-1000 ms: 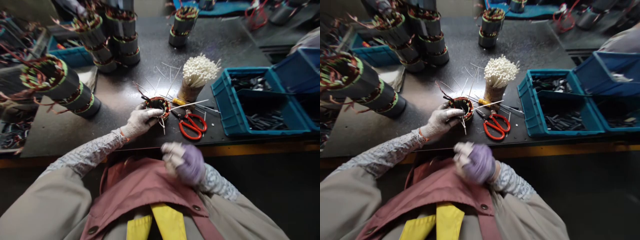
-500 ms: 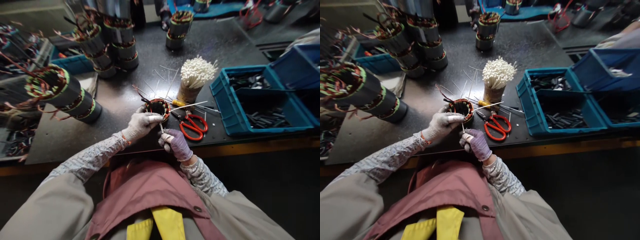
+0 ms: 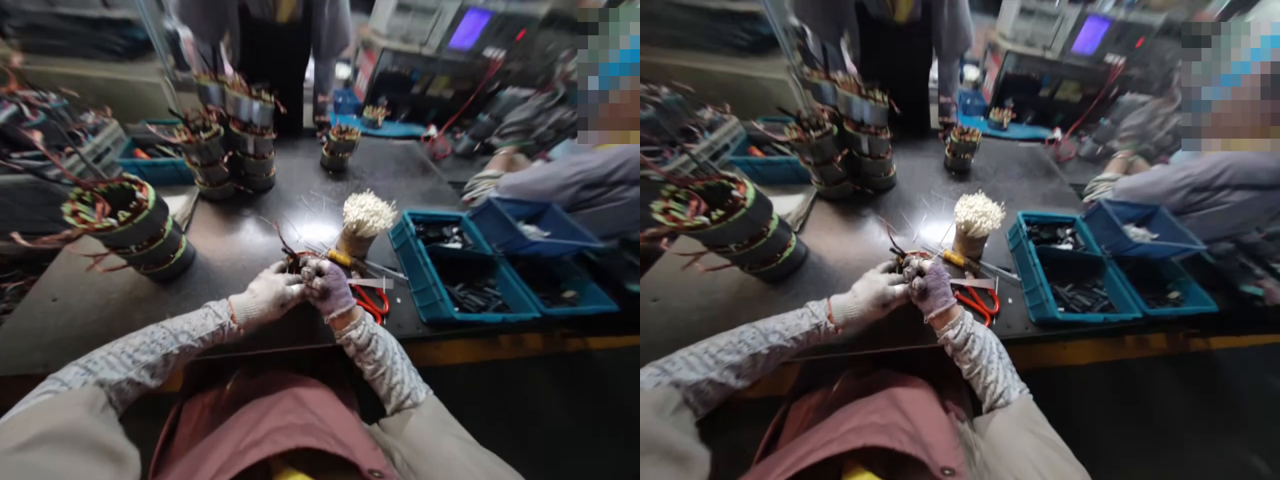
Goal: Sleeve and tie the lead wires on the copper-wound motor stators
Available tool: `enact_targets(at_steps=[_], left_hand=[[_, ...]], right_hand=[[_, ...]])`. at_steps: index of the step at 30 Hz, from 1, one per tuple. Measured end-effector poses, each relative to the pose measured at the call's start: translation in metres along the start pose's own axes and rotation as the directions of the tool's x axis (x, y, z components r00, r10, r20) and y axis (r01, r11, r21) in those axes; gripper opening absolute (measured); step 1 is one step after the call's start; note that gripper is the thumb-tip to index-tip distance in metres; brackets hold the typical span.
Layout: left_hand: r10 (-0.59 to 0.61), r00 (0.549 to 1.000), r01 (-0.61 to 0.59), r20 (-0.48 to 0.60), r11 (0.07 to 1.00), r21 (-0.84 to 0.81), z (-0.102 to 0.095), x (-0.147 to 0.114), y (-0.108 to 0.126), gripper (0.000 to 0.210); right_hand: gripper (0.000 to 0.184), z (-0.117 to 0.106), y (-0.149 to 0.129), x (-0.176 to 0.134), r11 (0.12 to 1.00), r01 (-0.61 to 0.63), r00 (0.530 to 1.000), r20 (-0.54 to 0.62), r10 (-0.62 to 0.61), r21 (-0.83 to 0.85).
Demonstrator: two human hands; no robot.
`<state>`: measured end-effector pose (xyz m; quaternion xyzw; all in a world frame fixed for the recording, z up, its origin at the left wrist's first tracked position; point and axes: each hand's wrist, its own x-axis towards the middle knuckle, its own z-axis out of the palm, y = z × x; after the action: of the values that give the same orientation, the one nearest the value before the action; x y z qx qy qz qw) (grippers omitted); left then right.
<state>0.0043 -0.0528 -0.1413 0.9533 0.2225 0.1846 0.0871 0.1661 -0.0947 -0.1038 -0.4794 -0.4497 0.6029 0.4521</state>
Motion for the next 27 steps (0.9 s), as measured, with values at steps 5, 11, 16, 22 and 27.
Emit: enact_targets(at_steps=[5,11,16,22,27], left_hand=[[-0.179,0.976,0.171,0.122,0.983,0.074,-0.040,-0.011,0.019,0.058],[-0.239,0.947,0.179,0.215,0.947,0.267,-0.026,-0.005,0.016,0.055],[-0.149,0.980,0.094,0.129,0.929,0.358,-0.004,-0.010,0.015,0.037],[-0.196,0.981,0.182,0.008,0.925,0.332,-0.003,-0.039,0.026,0.036],[-0.204,0.979,0.188,0.017,0.928,0.322,-0.001,-0.039,0.025,0.036]], right_hand=[[0.048,-0.045,0.010,-0.033,0.978,0.075,0.986,-0.131,-0.102,-0.194],[0.039,-0.112,0.030,-0.057,-0.057,-0.163,0.983,-0.157,-0.092,-0.985],[0.065,-0.094,0.018,-0.033,-0.331,-0.094,0.973,-0.157,0.169,-0.939],[0.054,-0.088,0.027,-0.068,-0.119,-0.031,0.993,-0.044,0.105,-0.992],[0.059,-0.064,0.050,-0.085,-0.002,0.067,0.984,0.066,-0.163,-0.998]])
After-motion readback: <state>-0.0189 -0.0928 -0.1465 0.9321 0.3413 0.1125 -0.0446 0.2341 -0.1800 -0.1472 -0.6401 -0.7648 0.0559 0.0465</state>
